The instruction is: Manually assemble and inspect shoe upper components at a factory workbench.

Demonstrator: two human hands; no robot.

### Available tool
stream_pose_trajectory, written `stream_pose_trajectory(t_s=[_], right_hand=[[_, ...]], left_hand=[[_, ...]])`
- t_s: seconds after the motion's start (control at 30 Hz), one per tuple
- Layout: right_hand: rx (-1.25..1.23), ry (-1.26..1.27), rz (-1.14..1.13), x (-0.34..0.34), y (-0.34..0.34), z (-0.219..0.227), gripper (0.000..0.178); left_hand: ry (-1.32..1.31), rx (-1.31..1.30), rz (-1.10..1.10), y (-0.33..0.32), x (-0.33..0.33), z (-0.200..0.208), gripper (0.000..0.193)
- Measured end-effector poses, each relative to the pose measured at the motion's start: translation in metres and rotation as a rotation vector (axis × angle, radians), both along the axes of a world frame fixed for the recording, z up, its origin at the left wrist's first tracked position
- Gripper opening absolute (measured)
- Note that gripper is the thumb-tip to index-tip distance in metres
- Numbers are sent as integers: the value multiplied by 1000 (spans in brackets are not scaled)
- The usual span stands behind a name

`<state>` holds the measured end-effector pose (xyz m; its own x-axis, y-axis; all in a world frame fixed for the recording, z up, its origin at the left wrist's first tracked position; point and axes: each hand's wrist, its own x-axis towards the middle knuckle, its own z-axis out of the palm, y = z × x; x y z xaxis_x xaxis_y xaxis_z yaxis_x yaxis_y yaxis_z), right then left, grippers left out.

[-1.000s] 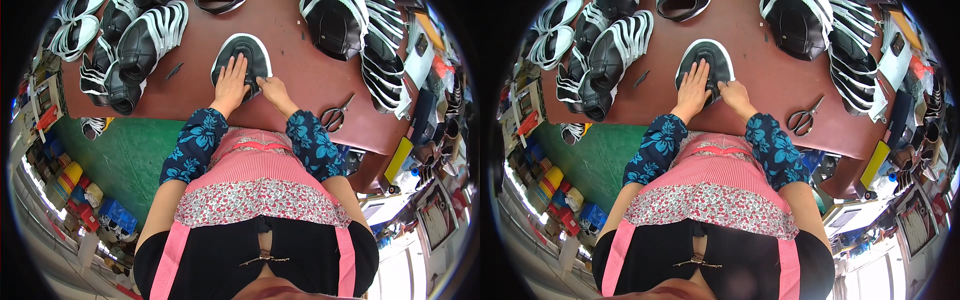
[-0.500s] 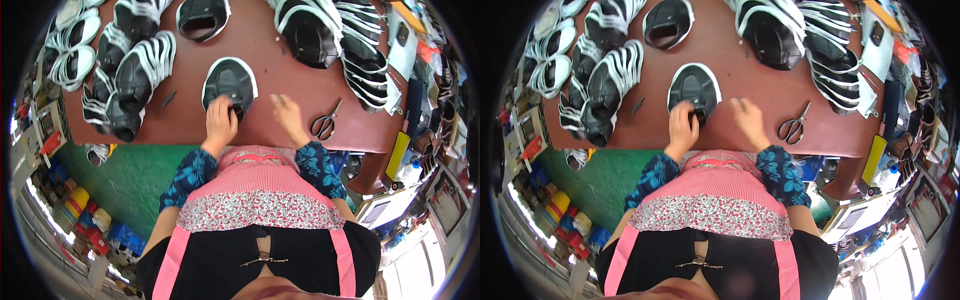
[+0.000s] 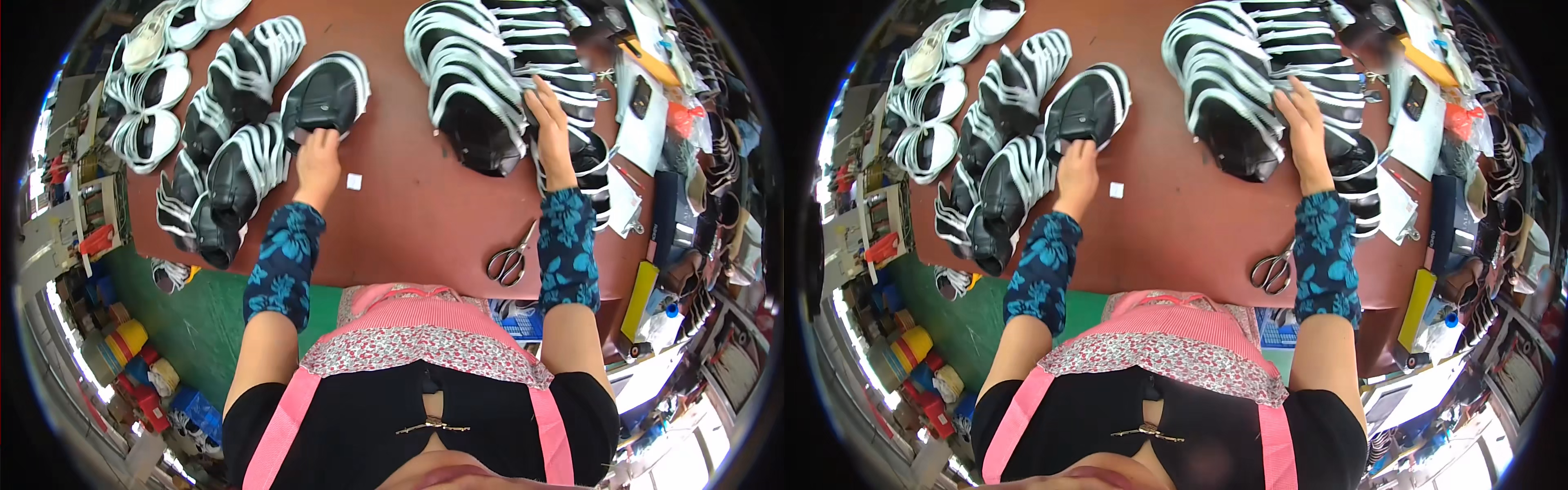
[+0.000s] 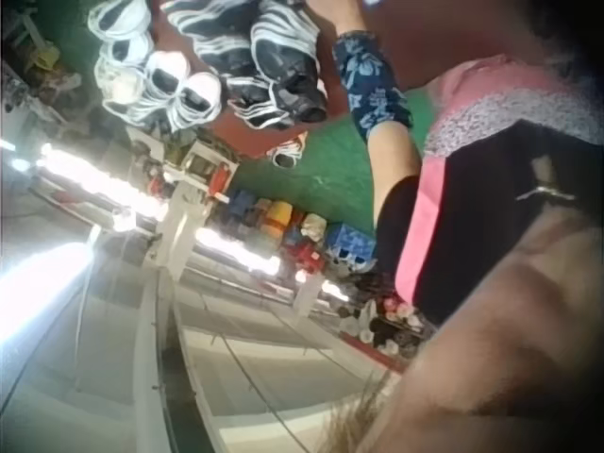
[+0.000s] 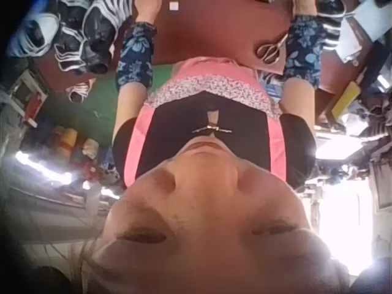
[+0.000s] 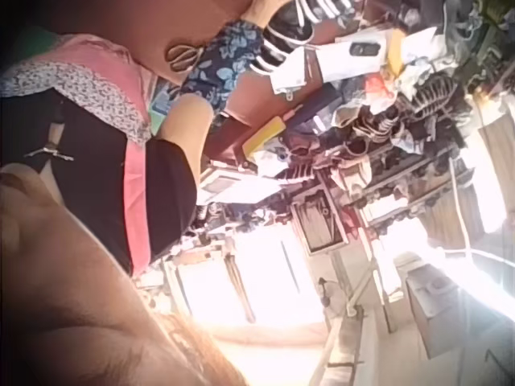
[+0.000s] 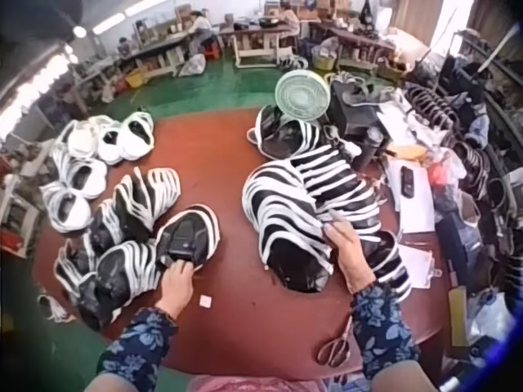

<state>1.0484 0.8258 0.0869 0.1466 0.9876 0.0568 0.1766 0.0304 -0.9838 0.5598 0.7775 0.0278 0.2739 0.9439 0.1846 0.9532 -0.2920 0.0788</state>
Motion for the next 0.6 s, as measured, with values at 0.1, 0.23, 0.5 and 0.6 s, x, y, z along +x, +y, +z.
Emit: stream_pose_trajectory(t_s=[0.1, 0.23, 0.5, 0.6], right_hand=[[-16, 82, 59, 16, 57, -2, 47], [-28, 149, 113, 35, 134, -17, 45], [274, -427, 317, 8, 160, -27, 40], [83, -305, 284, -7, 125, -14, 48]], left_hand=[[-180, 299, 145, 49, 23, 18, 30], [-924, -520, 135, -19, 157, 27, 15], [-876, -383, -89, -74, 335, -39, 88], [-756, -456, -146, -35, 328, -48, 95]])
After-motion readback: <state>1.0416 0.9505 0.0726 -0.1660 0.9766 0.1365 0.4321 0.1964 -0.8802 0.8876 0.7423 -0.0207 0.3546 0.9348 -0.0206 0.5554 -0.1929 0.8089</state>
